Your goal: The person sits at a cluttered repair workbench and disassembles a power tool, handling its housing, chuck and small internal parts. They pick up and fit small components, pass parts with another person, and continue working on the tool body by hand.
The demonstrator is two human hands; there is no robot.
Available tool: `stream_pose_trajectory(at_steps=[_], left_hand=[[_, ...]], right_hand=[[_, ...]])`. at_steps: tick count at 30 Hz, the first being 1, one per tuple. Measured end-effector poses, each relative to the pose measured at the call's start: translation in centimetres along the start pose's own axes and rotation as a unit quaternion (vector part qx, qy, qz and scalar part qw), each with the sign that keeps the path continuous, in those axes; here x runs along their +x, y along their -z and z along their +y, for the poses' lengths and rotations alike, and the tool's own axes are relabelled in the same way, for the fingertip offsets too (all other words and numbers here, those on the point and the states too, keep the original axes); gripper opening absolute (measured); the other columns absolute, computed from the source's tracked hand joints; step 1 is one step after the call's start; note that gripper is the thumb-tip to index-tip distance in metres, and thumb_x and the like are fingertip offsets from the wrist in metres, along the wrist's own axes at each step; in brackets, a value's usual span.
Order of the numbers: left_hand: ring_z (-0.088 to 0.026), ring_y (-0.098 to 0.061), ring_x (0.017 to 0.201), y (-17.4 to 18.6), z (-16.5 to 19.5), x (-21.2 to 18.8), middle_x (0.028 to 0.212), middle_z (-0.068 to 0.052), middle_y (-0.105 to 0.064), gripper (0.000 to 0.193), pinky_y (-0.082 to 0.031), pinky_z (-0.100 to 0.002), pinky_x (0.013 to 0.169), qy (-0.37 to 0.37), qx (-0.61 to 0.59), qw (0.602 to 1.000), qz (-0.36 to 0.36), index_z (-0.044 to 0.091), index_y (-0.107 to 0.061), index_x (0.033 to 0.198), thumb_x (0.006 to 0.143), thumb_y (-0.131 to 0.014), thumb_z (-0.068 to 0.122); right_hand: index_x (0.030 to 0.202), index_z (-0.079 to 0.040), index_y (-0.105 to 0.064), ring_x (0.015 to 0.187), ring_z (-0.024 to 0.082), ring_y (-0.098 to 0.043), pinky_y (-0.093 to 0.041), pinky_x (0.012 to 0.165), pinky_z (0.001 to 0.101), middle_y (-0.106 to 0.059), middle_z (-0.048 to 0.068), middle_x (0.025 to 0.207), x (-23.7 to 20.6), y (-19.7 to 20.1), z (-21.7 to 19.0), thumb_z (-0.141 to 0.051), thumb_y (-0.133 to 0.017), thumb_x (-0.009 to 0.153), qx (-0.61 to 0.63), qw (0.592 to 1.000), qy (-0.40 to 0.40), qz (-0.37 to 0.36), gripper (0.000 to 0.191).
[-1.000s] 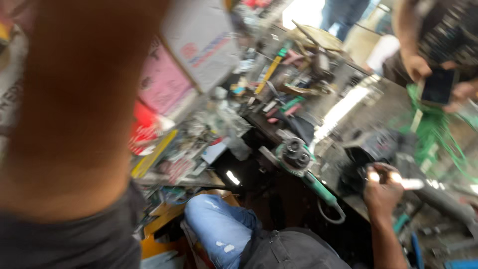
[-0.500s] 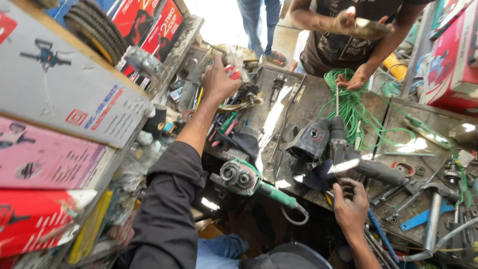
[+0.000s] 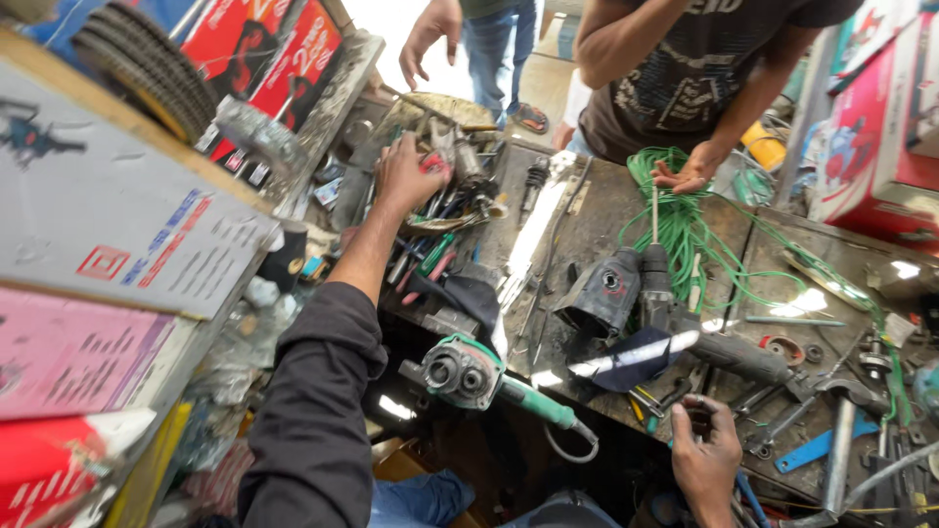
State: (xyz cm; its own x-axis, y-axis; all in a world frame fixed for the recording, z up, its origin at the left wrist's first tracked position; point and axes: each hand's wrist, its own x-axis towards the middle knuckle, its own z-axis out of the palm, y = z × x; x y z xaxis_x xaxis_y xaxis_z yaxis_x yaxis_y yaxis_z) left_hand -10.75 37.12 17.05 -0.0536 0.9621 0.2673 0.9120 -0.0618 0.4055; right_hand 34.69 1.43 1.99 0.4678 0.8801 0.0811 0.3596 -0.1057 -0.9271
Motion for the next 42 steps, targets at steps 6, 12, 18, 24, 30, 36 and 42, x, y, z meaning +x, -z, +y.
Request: stream_pose_trajectory(at_steps=[6,12,18,24,30,36,42], left_hand=[[-0.025,-0.072,0.108,10.8,7.2,-9.3,0.115,-0.014,-0.074,0.06,-0.055,-0.037,0.093,-0.064,-0.212,0.975,-0.033,0.004,-0.064,0.123,0.077,-0.088,0.035],[-0.014,-0.068,0.105,17.4,9.3,-26.9,0.121,-0.008,-0.071,0.04,-0.055,-0.03,0.097,-0.037,-0.41,0.908,0.077,0.0,-0.063,0.125,0.089,-0.079,0.007],[-0.01,-0.065,0.102,15.6,8.9,-42.7,0.118,-0.005,-0.068,0.032,-0.054,-0.026,0.091,0.163,-0.511,0.817,0.214,0.003,-0.058,0.127,0.098,-0.071,0.004],[-0.01,-0.064,0.098,9.5,10.3,-50.7,0.112,-0.004,-0.068,0.031,-0.052,-0.026,0.09,0.25,-0.47,0.816,0.226,0.004,-0.059,0.125,0.097,-0.07,0.003],[-0.011,-0.065,0.089,5.3,15.6,-52.3,0.101,-0.004,-0.071,0.024,-0.054,-0.027,0.082,0.227,-0.431,0.854,0.185,0.003,-0.064,0.116,0.093,-0.073,0.004],[-0.012,-0.068,0.081,4.6,20.8,-53.2,0.095,-0.006,-0.073,0.024,-0.055,-0.027,0.075,0.169,-0.427,0.88,0.12,0.002,-0.067,0.11,0.088,-0.076,0.004],[-0.012,-0.069,0.079,5.4,22.2,-54.2,0.095,-0.007,-0.071,0.023,-0.055,-0.027,0.073,0.143,-0.456,0.873,0.095,0.001,-0.067,0.109,0.088,-0.076,0.005]], right_hand=[[0.116,-0.001,-0.064,0.088,0.011,-0.063,-0.052,0.079,0.0264,-0.069,0.006,0.099,-0.5,-0.6,-2.2,-0.014,-0.071,0.099,0.029,0.997,0.047,-0.048,0.022],[0.116,-0.001,-0.063,0.089,0.011,-0.064,-0.052,0.079,0.0268,-0.068,0.006,0.101,-1.0,0.2,-3.5,-0.014,-0.071,0.098,0.028,0.995,0.053,-0.075,0.023],[0.119,-0.005,-0.063,0.083,0.017,-0.058,-0.051,0.075,0.0324,-0.062,0.009,0.101,-4.3,3.3,-7.0,-0.012,-0.075,0.094,-0.027,0.985,0.147,-0.082,0.028],[0.115,-0.009,-0.07,0.103,0.033,-0.059,-0.045,0.086,0.0458,-0.063,0.013,0.112,-6.6,4.0,-9.1,-0.027,-0.084,0.076,-0.288,0.871,0.375,-0.135,0.045],[0.105,-0.011,-0.07,0.109,0.031,-0.061,-0.047,0.091,0.0454,-0.064,0.011,0.116,-3.6,5.5,-6.8,-0.022,-0.083,0.088,-0.271,0.886,0.366,-0.08,0.024],[0.106,-0.003,-0.061,0.087,0.008,-0.055,-0.047,0.08,0.0264,-0.061,-0.001,0.097,-3.0,7.8,-6.2,-0.021,-0.07,0.11,0.075,0.985,0.115,-0.105,0.02],[0.113,0.0,-0.06,0.093,0.004,-0.05,-0.042,0.088,0.023,-0.059,-0.003,0.103,-5.7,8.1,-8.6,-0.023,-0.061,0.118,0.186,0.964,0.145,-0.123,0.023]])
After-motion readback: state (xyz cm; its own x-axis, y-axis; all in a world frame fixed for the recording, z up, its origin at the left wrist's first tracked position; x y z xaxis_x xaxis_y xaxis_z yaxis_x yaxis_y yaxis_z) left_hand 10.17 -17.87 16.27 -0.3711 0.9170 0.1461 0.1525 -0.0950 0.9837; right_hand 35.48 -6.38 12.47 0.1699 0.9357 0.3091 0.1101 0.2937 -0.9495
